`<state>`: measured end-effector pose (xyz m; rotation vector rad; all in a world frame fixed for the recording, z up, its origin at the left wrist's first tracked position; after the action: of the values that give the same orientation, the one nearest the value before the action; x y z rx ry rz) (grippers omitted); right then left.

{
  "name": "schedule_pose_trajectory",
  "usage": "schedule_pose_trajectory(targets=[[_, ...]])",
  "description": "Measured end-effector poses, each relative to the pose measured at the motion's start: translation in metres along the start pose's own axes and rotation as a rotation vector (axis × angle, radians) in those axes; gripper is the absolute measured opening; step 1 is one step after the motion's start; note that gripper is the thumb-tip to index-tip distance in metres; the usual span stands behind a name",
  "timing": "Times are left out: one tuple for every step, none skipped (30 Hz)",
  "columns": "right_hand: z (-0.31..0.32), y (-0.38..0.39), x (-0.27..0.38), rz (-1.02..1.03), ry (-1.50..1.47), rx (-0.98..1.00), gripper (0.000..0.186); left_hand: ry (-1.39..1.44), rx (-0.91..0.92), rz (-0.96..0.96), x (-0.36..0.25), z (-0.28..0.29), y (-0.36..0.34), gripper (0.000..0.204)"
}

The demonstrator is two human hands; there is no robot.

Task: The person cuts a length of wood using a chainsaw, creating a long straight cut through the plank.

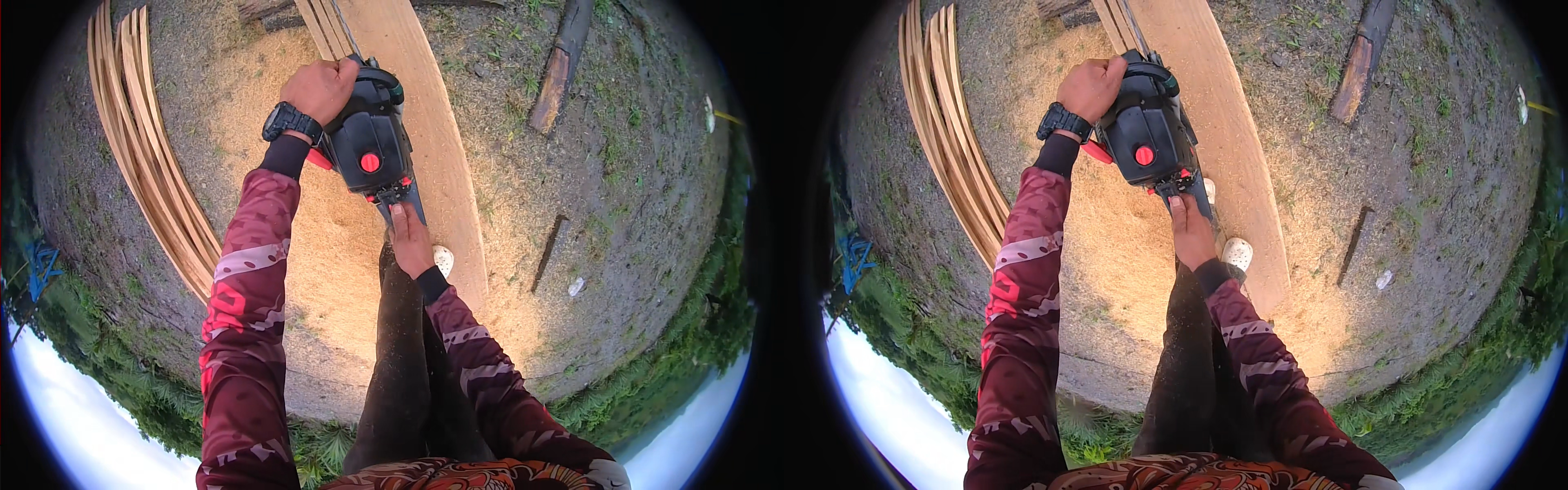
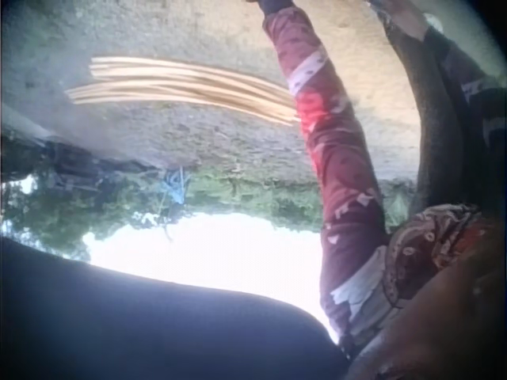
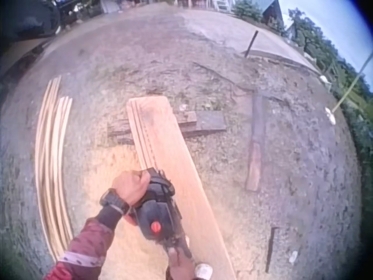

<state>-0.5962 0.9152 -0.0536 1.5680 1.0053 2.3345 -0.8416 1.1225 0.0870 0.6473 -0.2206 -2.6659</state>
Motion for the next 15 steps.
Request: schedule_pose_trajectory(targets=[[-0.004, 0.002, 0.004, -0.045, -0.046, 0.037, 0.043, 0.003, 0.003, 0.02, 0.004, 0.0, -0.001, 0.053], [-0.008, 0.004, 0.006, -0.09, -0.093, 0.074, 0.043, 0.005, 0.006, 0.039, 0.009, 0.001, -0.001, 0.053], [-0.011, 0.006, 0.008, -0.09, -0.096, 0.08, 0.043, 0.0, 0.005, 0.044, 0.012, 0.002, -0.001, 0.053], [-0.008, 0.005, 0.009, -0.073, -0.094, 0.068, 0.043, 0.003, 0.016, 0.052, 0.01, 0.0, -0.001, 0.054], [-0.006, 0.003, 0.01, -0.056, -0.092, 0.055, 0.044, 0.005, 0.027, 0.06, 0.01, -0.002, -0.001, 0.054], [-0.005, 0.001, 0.01, -0.056, -0.089, 0.052, 0.044, 0.009, 0.027, 0.058, 0.012, -0.004, -0.005, 0.054], [-0.005, 0.001, 0.011, -0.074, -0.046, 0.063, 0.044, 0.023, -0.01, 0.017, 0.012, -0.001, -0.008, 0.054], [-0.006, -0.001, 0.013, -0.092, -0.003, 0.074, 0.044, 0.037, -0.048, -0.024, 0.011, 0.002, -0.012, 0.054], [-0.008, -0.005, 0.011, -0.093, -0.003, 0.077, 0.044, 0.036, -0.047, -0.021, 0.014, 0.001, -0.015, 0.054], [-0.007, -0.012, 0.014, -0.047, -0.057, 0.05, 0.045, 0.039, -0.051, -0.017, 0.011, 0.004, -0.019, 0.054], [-0.006, -0.019, 0.016, 0.0, -0.111, 0.023, 0.046, 0.041, -0.055, -0.014, 0.009, 0.007, -0.024, 0.054], [-0.006, -0.024, 0.015, 0.001, -0.108, 0.019, 0.046, 0.045, -0.056, -0.017, 0.006, 0.011, -0.029, 0.054], [-0.007, -0.027, 0.021, 0.011, -0.047, 0.004, 0.046, 0.025, -0.033, -0.008, 0.009, 0.015, -0.033, 0.054], [-0.007, -0.028, 0.028, 0.022, 0.014, -0.012, 0.046, 0.006, -0.011, 0.0, 0.01, 0.017, -0.036, 0.055], [-0.007, -0.028, 0.032, 0.021, 0.013, -0.008, 0.046, 0.003, -0.01, 0.003, 0.01, 0.018, -0.036, 0.055]])
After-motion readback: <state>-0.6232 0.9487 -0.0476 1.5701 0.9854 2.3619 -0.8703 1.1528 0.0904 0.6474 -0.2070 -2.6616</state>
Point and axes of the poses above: each hand's wrist, its own y-axis away from the middle knuckle, its own z-axis out of the back of the hand, x = y × z, the point moved 9 cm from there along -y, towards the middle knuckle, and after that the axes turned 4 degrees about y, right-handed, at the moved point
